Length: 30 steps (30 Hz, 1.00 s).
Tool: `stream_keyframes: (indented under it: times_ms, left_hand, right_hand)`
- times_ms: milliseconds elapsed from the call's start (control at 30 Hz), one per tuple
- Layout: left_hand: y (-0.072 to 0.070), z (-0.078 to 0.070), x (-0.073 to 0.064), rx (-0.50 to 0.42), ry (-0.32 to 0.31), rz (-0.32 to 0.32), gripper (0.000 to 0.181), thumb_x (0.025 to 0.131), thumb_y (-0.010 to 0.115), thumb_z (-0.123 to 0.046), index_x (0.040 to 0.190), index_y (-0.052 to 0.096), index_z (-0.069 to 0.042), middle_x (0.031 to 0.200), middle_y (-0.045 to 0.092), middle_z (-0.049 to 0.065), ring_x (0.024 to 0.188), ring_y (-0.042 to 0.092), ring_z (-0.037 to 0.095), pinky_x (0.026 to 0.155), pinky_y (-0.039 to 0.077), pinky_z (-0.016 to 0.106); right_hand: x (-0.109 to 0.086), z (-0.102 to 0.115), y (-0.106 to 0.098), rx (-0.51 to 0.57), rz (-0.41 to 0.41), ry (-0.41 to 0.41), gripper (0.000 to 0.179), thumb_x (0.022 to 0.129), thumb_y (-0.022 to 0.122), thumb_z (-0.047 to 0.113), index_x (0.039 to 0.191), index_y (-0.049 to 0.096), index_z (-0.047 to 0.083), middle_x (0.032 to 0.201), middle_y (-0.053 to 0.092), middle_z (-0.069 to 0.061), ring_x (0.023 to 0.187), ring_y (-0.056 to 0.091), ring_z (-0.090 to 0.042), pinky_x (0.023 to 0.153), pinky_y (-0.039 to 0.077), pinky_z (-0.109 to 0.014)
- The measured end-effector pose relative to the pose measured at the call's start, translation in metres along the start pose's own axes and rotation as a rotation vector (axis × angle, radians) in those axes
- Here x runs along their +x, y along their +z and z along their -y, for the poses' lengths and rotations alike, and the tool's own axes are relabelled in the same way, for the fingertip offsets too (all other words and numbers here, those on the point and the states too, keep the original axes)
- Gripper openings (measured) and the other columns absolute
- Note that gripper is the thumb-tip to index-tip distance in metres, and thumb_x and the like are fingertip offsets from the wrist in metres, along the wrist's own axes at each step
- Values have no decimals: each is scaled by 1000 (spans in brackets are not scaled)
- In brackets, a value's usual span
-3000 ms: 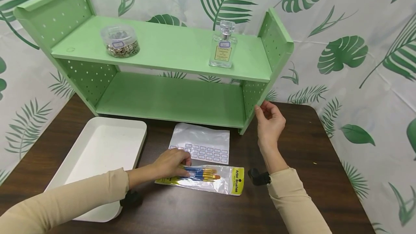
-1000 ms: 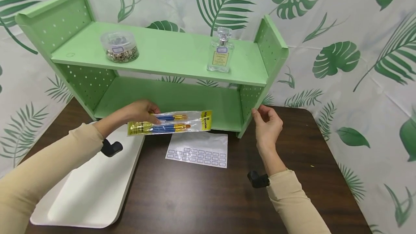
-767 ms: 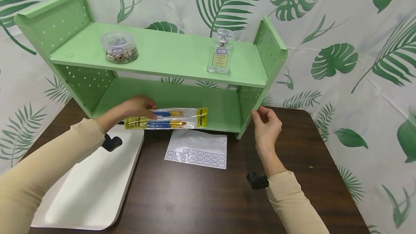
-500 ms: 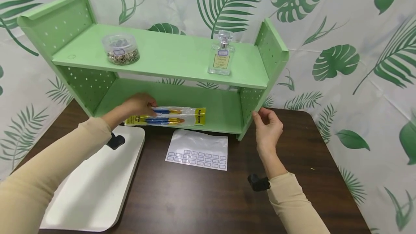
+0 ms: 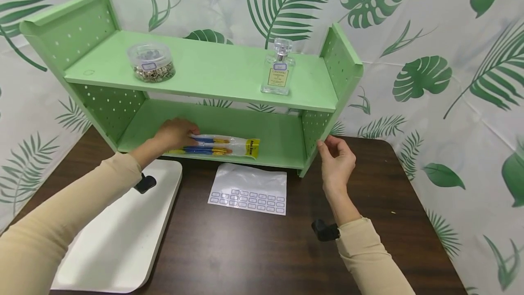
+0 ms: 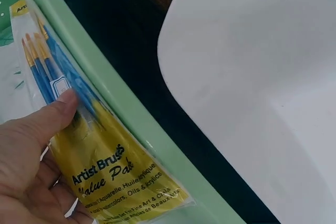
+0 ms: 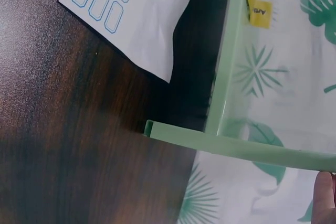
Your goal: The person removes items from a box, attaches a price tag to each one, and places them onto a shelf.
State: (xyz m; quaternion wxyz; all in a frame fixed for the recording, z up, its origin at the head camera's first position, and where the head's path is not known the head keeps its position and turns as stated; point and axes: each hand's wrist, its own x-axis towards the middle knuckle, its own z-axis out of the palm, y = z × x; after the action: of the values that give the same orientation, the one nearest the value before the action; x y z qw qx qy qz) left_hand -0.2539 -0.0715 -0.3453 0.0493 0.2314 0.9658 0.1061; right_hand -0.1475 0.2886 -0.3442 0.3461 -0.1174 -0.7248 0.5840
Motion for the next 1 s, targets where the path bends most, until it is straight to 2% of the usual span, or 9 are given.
stream_keyframes:
  times_ms: [100, 300, 467, 600, 833, 1000]
  left_hand:
    - [1, 1, -1, 20, 31, -27, 26, 83, 72, -23, 105, 68, -10, 107, 68, 8, 98, 61, 29, 83, 48, 46]
    - [0, 5, -2, 40, 65, -38, 18, 82, 73, -23, 94, 67, -10, 99, 68, 7, 91, 62, 27, 77, 48, 45]
    - [2, 6, -2, 0, 21, -29, 28, 83, 72, -23, 106, 67, -8, 109, 67, 10, 101, 60, 30, 87, 46, 48]
    - [5, 6, -2, -46, -20, -37, 42, 83, 72, -23, 119, 62, -5, 121, 62, 15, 113, 54, 35, 96, 41, 51]
    - [11, 9, -7, -72, 27, -124, 46, 81, 73, -19, 120, 58, -2, 118, 60, 19, 111, 52, 38, 91, 45, 51]
    - [14, 10, -9, -99, 36, -133, 48, 82, 72, -19, 123, 57, 0, 122, 58, 20, 113, 52, 38, 92, 45, 50]
  right_hand:
    - [0, 0, 0, -8, 3, -6, 7, 82, 67, -2, 87, 63, 1, 74, 60, 15, 70, 56, -3, 60, 47, -9]
    - [-1, -1, 0, 2, -1, -14, 7, 82, 67, -3, 86, 64, 3, 74, 61, 14, 70, 56, -4, 59, 47, -9]
    - [-2, 1, 0, 15, -6, -22, 10, 82, 67, -3, 83, 64, 6, 74, 61, 13, 70, 56, -6, 59, 47, -10]
    - [-2, 2, 0, 27, -6, -19, 8, 82, 67, -3, 84, 65, 5, 74, 61, 12, 70, 56, -5, 59, 47, -10]
    - [-2, 3, 0, 22, -3, -15, 8, 82, 68, -2, 84, 64, 5, 75, 61, 12, 70, 56, -3, 59, 47, -9]
    - [-2, 2, -1, -3, -2, -13, 7, 83, 67, 0, 84, 63, 5, 75, 61, 13, 70, 56, -4, 59, 47, -9]
